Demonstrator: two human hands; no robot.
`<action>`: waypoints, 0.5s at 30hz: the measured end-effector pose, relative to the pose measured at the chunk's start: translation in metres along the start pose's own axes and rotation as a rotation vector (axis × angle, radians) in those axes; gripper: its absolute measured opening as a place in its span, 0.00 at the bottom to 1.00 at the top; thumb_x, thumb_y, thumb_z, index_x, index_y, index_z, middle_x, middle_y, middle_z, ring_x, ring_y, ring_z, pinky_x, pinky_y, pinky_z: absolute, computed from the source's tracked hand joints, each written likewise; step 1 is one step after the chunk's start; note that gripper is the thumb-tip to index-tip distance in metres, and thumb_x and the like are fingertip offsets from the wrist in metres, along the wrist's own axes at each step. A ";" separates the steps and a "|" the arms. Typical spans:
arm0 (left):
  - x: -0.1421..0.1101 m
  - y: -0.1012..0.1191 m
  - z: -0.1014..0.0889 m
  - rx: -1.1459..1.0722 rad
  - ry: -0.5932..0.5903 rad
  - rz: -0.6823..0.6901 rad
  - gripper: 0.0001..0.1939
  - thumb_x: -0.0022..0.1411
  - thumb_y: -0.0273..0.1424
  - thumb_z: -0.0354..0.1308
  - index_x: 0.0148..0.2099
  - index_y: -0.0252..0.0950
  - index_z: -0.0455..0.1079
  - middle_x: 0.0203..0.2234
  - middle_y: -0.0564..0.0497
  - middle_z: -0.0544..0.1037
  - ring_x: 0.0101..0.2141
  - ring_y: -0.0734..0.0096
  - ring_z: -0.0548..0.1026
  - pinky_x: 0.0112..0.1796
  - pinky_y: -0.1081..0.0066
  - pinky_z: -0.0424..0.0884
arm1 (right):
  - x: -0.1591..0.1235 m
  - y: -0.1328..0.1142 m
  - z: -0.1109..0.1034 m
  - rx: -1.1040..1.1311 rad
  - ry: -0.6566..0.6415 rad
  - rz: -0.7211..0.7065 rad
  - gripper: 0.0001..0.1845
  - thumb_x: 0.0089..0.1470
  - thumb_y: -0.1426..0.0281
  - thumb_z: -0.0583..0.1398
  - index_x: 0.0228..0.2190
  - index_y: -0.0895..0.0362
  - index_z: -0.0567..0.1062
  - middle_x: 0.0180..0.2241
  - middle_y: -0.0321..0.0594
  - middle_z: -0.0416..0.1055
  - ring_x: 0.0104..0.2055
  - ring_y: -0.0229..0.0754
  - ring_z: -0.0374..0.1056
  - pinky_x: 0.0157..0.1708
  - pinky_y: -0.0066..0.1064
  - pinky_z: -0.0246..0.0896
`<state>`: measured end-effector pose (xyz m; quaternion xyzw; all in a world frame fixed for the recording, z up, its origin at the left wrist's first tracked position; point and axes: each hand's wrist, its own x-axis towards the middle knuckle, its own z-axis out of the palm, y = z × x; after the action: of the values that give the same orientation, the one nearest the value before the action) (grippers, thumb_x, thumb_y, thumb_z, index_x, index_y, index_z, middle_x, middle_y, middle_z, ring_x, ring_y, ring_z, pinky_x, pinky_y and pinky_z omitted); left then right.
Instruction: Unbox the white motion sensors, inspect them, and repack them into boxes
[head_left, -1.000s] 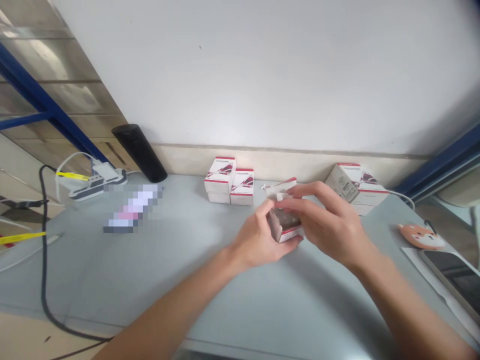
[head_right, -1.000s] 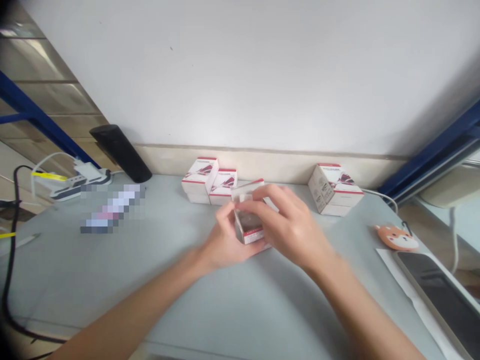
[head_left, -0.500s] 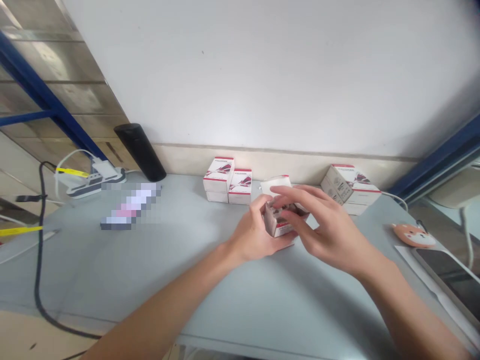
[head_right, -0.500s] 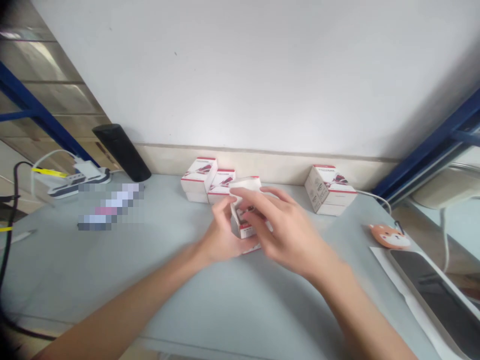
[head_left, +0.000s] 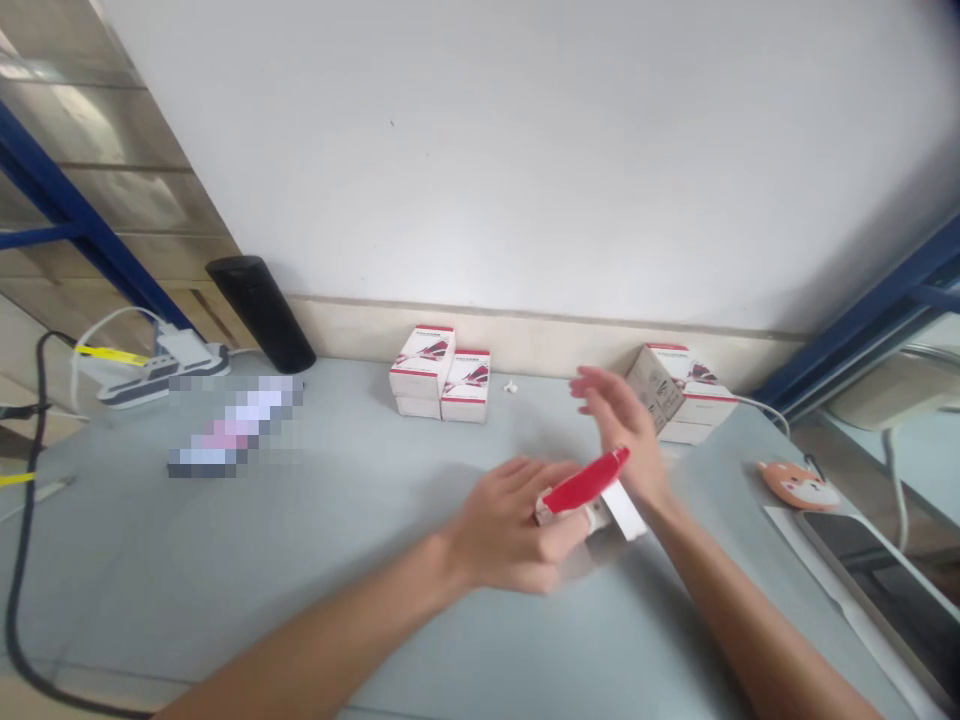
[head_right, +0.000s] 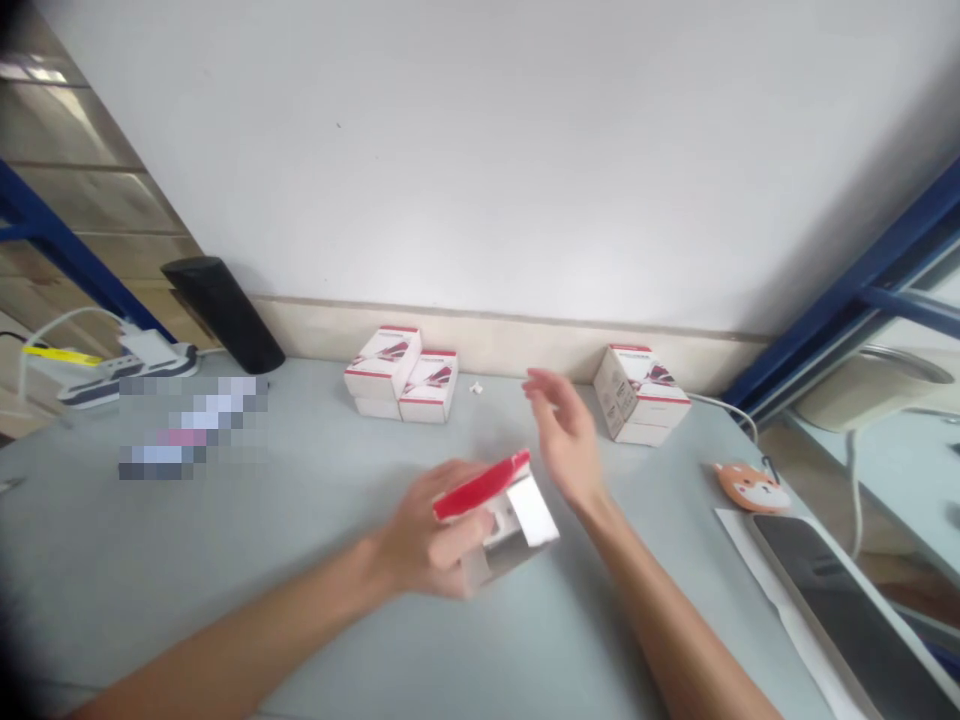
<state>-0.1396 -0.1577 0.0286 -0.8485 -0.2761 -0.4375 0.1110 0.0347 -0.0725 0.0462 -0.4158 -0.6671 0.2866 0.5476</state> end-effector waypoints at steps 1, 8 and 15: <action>0.000 0.003 0.000 -0.010 -0.008 0.024 0.16 0.52 0.27 0.62 0.44 0.45 0.70 0.42 0.47 0.82 0.38 0.58 0.82 0.35 0.61 0.76 | 0.000 0.012 0.004 -0.029 -0.061 0.013 0.19 0.70 0.58 0.55 0.57 0.49 0.74 0.54 0.47 0.78 0.55 0.51 0.75 0.54 0.49 0.73; 0.011 0.005 -0.001 -0.075 0.139 -0.058 0.27 0.56 0.33 0.65 0.56 0.42 0.61 0.38 0.48 0.81 0.32 0.63 0.80 0.32 0.66 0.76 | -0.003 0.048 0.031 -0.458 -0.341 -0.352 0.29 0.70 0.63 0.57 0.69 0.51 0.64 0.71 0.50 0.62 0.72 0.62 0.59 0.69 0.56 0.59; 0.015 0.006 -0.001 -0.155 0.141 -0.180 0.25 0.59 0.33 0.64 0.56 0.43 0.61 0.29 0.55 0.79 0.24 0.68 0.76 0.25 0.70 0.71 | -0.004 0.058 0.042 -0.571 -0.410 -0.440 0.38 0.67 0.65 0.59 0.72 0.44 0.52 0.69 0.45 0.64 0.73 0.64 0.57 0.71 0.59 0.53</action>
<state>-0.1298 -0.1569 0.0418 -0.7935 -0.3078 -0.5244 0.0247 0.0084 -0.0440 -0.0144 -0.3327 -0.8881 0.0429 0.3143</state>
